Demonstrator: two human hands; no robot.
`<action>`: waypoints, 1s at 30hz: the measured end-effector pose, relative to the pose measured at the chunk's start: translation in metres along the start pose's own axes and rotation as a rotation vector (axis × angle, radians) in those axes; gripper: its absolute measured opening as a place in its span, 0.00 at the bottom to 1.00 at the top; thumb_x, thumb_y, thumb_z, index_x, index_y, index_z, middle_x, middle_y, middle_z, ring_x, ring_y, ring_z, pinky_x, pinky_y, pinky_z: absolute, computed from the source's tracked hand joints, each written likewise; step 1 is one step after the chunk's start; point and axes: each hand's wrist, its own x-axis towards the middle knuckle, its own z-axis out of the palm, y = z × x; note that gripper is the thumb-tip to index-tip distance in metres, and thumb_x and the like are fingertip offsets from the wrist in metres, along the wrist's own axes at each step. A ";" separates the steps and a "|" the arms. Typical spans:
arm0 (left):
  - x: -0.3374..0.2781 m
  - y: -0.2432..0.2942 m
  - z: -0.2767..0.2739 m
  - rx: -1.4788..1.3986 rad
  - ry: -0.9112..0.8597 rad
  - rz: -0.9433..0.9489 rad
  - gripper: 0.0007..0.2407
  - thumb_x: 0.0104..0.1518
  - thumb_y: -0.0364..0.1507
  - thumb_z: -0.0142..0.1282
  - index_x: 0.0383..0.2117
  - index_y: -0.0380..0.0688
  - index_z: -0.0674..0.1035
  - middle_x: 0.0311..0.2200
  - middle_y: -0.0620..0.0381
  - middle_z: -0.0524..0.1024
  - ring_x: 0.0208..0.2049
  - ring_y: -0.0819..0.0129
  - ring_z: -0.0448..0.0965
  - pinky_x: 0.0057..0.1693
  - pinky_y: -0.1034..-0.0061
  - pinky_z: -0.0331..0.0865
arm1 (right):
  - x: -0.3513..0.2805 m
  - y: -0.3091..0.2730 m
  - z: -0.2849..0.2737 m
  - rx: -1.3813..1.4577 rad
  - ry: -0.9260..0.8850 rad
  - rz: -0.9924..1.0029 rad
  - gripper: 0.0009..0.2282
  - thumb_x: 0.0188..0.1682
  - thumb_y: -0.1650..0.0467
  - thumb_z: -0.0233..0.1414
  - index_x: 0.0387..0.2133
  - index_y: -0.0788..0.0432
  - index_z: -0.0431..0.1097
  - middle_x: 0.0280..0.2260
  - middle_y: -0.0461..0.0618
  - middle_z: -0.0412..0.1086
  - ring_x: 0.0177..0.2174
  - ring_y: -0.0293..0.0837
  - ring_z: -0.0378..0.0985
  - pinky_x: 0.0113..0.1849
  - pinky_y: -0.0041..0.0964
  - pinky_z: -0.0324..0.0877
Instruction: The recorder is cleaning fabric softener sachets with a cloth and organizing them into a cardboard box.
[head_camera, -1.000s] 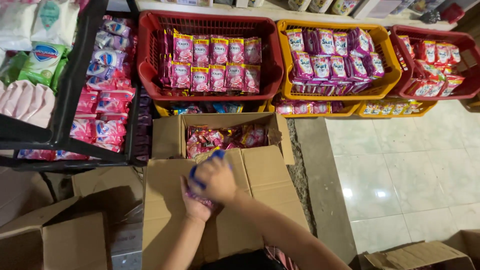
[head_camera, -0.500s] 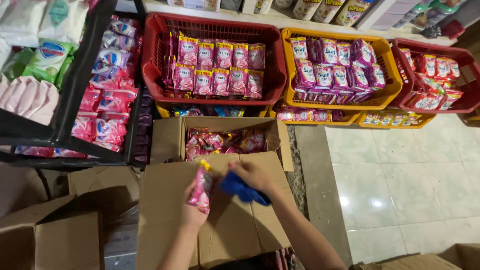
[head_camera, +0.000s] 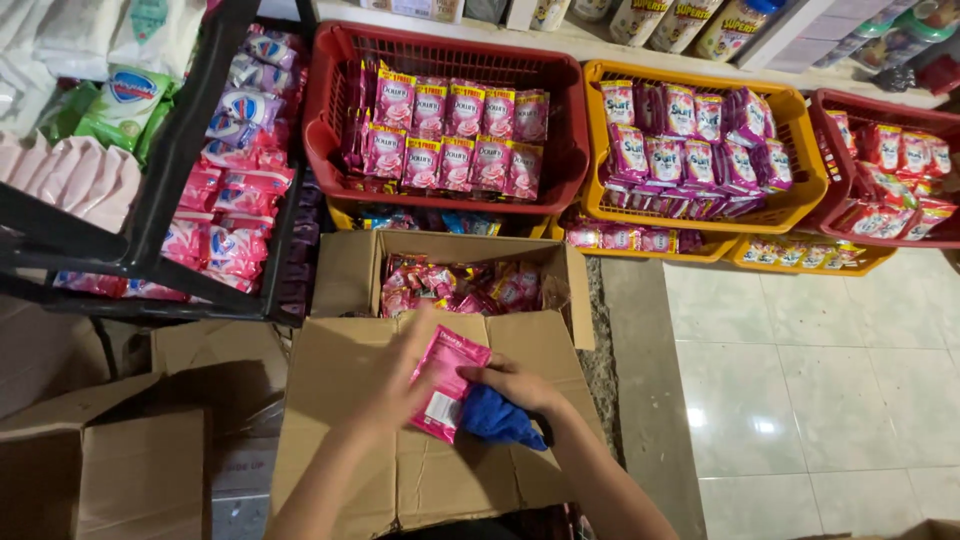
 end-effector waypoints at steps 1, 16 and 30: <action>0.004 0.002 -0.007 0.001 0.001 0.004 0.32 0.59 0.44 0.55 0.72 0.59 0.59 0.68 0.62 0.65 0.53 0.64 0.79 0.36 0.78 0.78 | -0.004 -0.002 0.002 0.000 0.002 -0.004 0.16 0.51 0.64 0.57 0.50 0.59 0.78 0.47 0.55 0.77 0.50 0.49 0.76 0.54 0.47 0.69; -0.053 -0.022 0.057 -2.169 0.099 -1.053 0.46 0.53 0.68 0.36 0.65 0.35 0.66 0.60 0.39 0.70 0.59 0.50 0.71 0.63 0.58 0.66 | -0.014 -0.088 0.015 -0.367 0.584 -0.013 0.20 0.57 0.57 0.41 0.41 0.54 0.77 0.25 0.47 0.72 0.21 0.38 0.70 0.26 0.33 0.69; -0.066 -0.028 0.072 -2.074 0.213 -1.268 0.43 0.53 0.70 0.35 0.60 0.44 0.72 0.52 0.47 0.76 0.50 0.58 0.77 0.56 0.60 0.70 | 0.075 -0.030 0.061 -1.108 0.557 -0.710 0.13 0.44 0.61 0.60 0.35 0.56 0.72 0.45 0.53 0.73 0.46 0.55 0.74 0.48 0.55 0.67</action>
